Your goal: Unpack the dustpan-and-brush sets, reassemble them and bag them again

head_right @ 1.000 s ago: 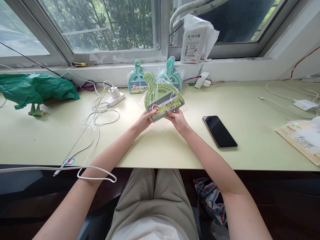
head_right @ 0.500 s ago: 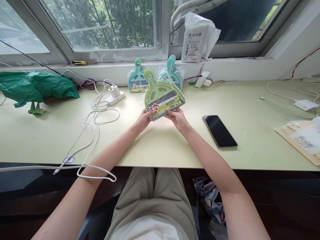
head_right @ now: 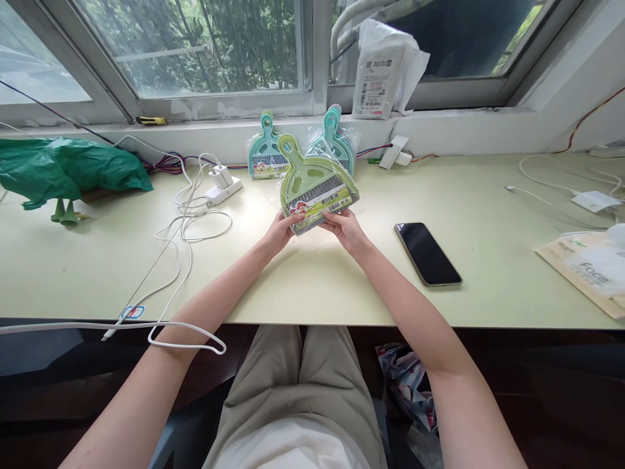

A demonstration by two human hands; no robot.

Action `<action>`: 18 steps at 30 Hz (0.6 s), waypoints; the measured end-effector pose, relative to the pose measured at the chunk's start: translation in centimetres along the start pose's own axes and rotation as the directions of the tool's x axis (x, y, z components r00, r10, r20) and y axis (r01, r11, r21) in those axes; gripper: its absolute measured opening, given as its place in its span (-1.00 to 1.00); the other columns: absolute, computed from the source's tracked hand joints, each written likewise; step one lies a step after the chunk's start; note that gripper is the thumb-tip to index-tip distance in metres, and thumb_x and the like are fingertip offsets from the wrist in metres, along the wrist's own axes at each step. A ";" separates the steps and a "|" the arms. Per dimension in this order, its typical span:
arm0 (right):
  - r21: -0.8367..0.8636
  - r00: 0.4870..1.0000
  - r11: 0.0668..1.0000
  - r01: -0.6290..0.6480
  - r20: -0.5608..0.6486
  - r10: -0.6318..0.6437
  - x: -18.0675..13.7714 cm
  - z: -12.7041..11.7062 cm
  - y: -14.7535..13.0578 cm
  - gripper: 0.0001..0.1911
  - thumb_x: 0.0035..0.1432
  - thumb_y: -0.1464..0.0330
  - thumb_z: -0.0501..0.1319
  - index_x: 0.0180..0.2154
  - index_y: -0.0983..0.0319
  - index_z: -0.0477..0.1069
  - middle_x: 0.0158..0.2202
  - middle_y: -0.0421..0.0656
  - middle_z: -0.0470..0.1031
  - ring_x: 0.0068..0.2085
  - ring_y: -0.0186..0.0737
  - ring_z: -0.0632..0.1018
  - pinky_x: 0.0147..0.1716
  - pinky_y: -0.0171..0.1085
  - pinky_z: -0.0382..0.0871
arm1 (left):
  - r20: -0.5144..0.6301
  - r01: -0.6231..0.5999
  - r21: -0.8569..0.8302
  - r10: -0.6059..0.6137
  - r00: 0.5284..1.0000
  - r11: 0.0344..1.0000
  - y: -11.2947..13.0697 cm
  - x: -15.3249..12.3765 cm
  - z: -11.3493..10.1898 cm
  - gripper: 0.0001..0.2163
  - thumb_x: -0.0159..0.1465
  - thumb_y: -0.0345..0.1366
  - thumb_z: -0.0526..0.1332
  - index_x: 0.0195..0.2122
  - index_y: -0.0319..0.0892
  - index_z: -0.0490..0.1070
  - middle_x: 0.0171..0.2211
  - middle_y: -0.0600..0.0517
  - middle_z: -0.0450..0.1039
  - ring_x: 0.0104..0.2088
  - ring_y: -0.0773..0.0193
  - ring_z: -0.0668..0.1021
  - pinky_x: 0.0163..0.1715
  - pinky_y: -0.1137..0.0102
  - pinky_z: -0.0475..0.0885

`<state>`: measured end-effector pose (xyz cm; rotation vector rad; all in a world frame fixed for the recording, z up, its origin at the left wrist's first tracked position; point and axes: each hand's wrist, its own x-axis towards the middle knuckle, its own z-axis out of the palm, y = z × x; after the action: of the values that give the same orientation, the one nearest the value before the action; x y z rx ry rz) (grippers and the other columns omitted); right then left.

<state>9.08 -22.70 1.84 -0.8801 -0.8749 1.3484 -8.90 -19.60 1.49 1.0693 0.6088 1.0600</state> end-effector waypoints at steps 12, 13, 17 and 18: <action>-0.302 0.976 0.935 -0.185 0.052 0.210 0.3 -1.1 -1.1 -0.78 0.19 0.31 0.23 -0.12 0.20 0.48 -0.12 -0.09 0.64 -0.25 -0.16 0.67 -0.30 -0.24 0.60 | -0.207 0.093 -0.052 -0.102 0.973 0.994 0.4 0.4 0.2 -0.62 0.03 -0.32 0.31 -0.09 -0.16 0.37 -0.15 -0.02 0.56 -0.13 0.11 0.60 -0.10 0.19 0.53; -0.388 0.971 0.901 -0.195 0.052 0.233 0.4 -1.4 -1.3 -0.75 0.22 0.26 0.20 -0.09 0.20 0.48 -0.13 -0.07 0.64 -0.29 -0.15 0.67 -0.34 -0.25 0.59 | -0.228 0.119 -0.086 -0.135 0.964 0.989 0.6 0.5 -0.1 -0.65 0.05 -0.33 0.28 -0.10 -0.17 0.37 -0.16 -0.04 0.56 -0.14 0.11 0.61 -0.12 0.19 0.54; -0.757 0.999 0.652 -0.039 -0.030 0.024 0.6 -2.4 -1.3 -0.68 0.29 0.20 0.10 -0.05 0.18 0.49 -0.23 -0.07 0.63 -0.43 -0.20 0.63 -0.35 -0.19 0.55 | -0.291 0.171 -0.184 -0.220 0.931 0.968 1.6 1.0 -1.4 -0.74 0.10 -0.36 0.19 -0.15 -0.23 0.39 -0.21 -0.07 0.56 -0.16 0.11 0.62 -0.18 0.27 0.57; -0.847 0.993 0.530 0.046 -0.021 -0.120 0.6 -2.5 -1.2 -0.69 0.29 0.23 0.10 -0.04 0.16 0.49 -0.20 -0.07 0.61 -0.40 -0.19 0.62 -0.30 -0.15 0.55 | -0.292 0.168 -0.199 -0.222 0.930 0.966 1.9 1.1 -1.8 -0.74 0.10 -0.37 0.18 -0.15 -0.23 0.39 -0.21 -0.06 0.56 -0.16 0.11 0.63 -0.19 0.28 0.57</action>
<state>11.89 -22.14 1.89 -1.6034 -1.5437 0.7206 -10.66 -17.67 2.62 0.6787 0.8450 1.0925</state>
